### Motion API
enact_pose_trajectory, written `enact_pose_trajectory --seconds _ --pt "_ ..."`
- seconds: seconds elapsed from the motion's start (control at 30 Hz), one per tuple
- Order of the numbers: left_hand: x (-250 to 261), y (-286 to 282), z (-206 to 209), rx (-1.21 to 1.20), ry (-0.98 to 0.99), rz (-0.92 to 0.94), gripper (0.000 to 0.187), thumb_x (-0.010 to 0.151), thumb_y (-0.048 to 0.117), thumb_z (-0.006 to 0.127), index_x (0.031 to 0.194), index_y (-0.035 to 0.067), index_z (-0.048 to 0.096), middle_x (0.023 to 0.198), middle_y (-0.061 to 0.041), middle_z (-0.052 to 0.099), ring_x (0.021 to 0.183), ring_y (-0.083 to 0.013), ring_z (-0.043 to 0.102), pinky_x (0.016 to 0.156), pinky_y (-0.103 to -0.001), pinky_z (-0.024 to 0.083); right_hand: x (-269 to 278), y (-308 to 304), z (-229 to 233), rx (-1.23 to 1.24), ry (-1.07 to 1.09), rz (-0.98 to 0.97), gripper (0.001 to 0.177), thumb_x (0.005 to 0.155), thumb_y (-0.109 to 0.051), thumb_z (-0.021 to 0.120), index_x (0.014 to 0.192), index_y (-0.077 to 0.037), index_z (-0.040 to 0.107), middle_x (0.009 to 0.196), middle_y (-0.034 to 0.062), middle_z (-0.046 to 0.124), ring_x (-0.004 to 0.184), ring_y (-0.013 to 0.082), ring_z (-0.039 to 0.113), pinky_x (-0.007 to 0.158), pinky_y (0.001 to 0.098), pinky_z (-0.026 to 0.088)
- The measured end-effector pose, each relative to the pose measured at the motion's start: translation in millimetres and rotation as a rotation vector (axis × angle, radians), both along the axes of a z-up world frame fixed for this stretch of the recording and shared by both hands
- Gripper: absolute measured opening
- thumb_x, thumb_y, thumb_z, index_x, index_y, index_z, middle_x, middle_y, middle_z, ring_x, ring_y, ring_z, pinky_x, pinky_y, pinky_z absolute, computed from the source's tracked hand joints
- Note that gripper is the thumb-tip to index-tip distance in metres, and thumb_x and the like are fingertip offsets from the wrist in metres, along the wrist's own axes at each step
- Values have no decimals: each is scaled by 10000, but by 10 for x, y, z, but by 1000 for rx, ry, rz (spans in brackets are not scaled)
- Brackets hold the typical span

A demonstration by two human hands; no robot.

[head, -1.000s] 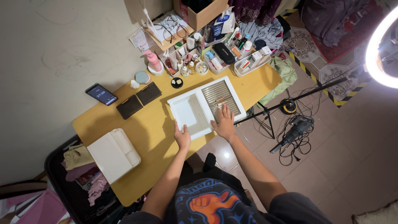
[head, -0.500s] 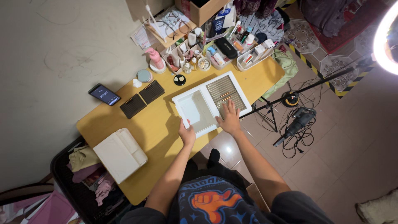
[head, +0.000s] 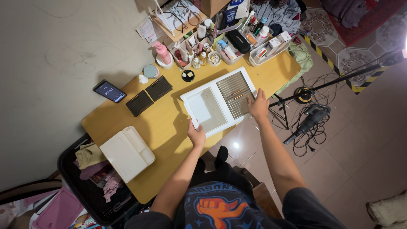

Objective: The person takes apart a white plastic drawer organizer on a desk, removing its drawer fronts and sliding panels and separating the box body from its lid, then reassembles the panels and drawer fronts back into the box.

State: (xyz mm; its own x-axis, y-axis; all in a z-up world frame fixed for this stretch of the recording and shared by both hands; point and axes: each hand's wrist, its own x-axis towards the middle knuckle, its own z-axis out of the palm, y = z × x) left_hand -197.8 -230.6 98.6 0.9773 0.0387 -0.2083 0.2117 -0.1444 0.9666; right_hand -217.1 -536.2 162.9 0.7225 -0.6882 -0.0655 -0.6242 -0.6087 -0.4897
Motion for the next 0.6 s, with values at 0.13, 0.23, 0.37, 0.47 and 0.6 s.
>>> enact_pose_trajectory --seconds 0.13,0.23,0.37,0.47,0.6 --pt "44 -19 54 -34 -53 26 556 879 -137 554 1422 -24 513 1224 -151 667 1174 -229 663 973 -313 499 -12 27 -28 111 -60 -28 614 938 -299 734 1415 18 512 1266 259 655 1195 421 621 1003 505 483" --pt "121 -11 165 -13 -91 25 527 883 -139 540 1400 -36 537 1187 -150 685 1146 -234 677 980 -317 505 -46 -3 -126 153 -171 -63 553 901 -266 780 1310 44 572 1188 256 690 1118 415 667 944 470 520" --pt "325 -13 526 68 -148 -21 522 879 -140 528 1393 -49 535 1172 -167 713 1140 -255 696 984 -334 513 -112 -45 -329 264 -234 -141 545 898 -264 793 1283 56 576 1146 252 708 1075 371 695 929 437 524" --pt "497 -52 910 119 -187 -86 543 852 -158 517 1386 -60 537 1179 -191 709 1149 -284 695 973 -348 520 -200 -9 -472 351 -312 -212 532 903 -261 806 1246 78 583 1104 223 708 1013 303 698 895 394 529" --pt "710 -170 1429 215 -285 -172 571 800 -188 519 1359 -79 567 1137 -221 712 1089 -331 698 941 -369 528 -276 131 -579 531 -329 -345 404 905 -220 809 1121 87 661 981 155 684 861 219 602 769 370 515"
